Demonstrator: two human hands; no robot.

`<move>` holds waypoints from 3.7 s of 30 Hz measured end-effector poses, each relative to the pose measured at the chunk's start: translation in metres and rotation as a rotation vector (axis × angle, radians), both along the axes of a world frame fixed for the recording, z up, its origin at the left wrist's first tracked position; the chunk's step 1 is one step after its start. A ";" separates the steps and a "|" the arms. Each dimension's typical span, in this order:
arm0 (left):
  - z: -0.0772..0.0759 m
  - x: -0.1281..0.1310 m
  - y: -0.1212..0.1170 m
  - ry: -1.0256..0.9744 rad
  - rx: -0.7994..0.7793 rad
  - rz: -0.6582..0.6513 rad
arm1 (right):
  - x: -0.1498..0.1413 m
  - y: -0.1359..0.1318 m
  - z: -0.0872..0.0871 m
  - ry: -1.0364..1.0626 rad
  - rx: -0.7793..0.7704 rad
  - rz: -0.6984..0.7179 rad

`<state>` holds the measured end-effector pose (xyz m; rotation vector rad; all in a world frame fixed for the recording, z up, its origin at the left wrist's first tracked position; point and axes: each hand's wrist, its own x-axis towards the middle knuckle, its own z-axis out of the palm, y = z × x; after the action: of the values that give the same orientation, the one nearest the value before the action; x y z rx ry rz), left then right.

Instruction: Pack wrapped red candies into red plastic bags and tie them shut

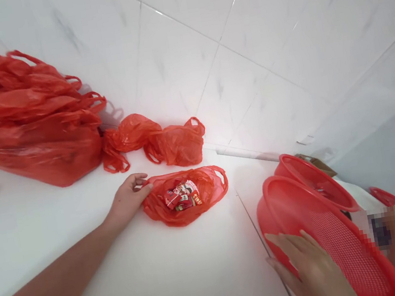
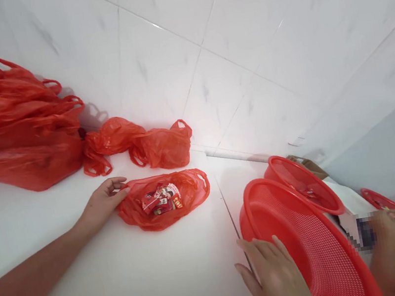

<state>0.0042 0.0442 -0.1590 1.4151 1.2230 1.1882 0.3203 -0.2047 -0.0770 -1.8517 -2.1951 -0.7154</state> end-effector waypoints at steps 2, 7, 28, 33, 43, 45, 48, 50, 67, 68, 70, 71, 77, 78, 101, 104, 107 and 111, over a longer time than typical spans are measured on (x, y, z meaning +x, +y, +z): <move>0.000 -0.001 -0.007 -0.059 -0.020 0.017 | -0.013 0.008 -0.004 0.080 0.003 0.021; 0.011 -0.009 -0.037 -0.080 -0.145 0.024 | -0.042 0.072 -0.021 0.389 -0.052 0.009; 0.189 -0.005 -0.024 -0.250 0.316 -0.069 | -0.035 0.155 0.039 1.771 0.252 0.164; 0.209 0.002 -0.030 -0.151 0.489 -0.043 | -0.047 0.153 0.044 2.018 0.308 0.300; 0.217 0.039 -0.035 -0.081 0.584 -0.262 | -0.061 0.158 0.002 2.061 -0.098 0.183; 0.214 0.019 -0.029 -0.039 0.556 -0.133 | -0.057 0.154 0.004 2.035 -0.027 0.172; 0.203 -0.011 -0.029 -0.088 0.536 -0.072 | -0.052 0.150 0.009 1.963 0.107 0.223; 0.194 -0.024 -0.035 -0.145 0.551 -0.081 | -0.051 0.148 0.012 1.877 0.160 0.260; 0.028 -0.071 -0.026 0.175 0.090 -0.150 | -0.066 0.178 -0.055 1.654 -0.242 0.570; 0.026 -0.060 -0.026 0.114 0.091 -0.188 | -0.075 0.184 -0.052 1.692 -0.283 0.624; 0.028 -0.039 -0.026 -0.039 0.107 -0.283 | -0.090 0.194 -0.046 1.755 -0.327 0.668; 0.030 -0.030 -0.026 -0.106 0.108 -0.330 | -0.095 0.198 -0.045 1.783 -0.332 0.651; 0.062 -0.012 -0.029 -0.303 -0.136 -0.295 | -0.087 0.196 -0.043 2.081 -0.555 0.562; 0.065 -0.013 -0.028 -0.364 -0.155 -0.273 | -0.081 0.196 -0.044 2.160 -0.558 0.545; 0.037 0.040 0.012 -0.659 -0.468 -0.512 | -0.079 0.237 -0.068 2.428 -0.634 0.459; 0.027 0.046 0.018 -0.714 -0.493 -0.349 | -0.072 0.238 -0.068 2.509 -0.645 0.391; 0.020 0.050 0.024 -0.738 -0.491 -0.335 | -0.072 0.238 -0.066 2.514 -0.728 0.417; 0.018 0.054 0.026 -0.680 -0.484 -0.362 | -0.081 0.236 -0.064 2.421 -0.899 0.519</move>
<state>0.0586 0.0700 -0.1406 0.7292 0.6677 0.9185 0.2394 0.0315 -0.1415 -0.6230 -0.7261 1.8107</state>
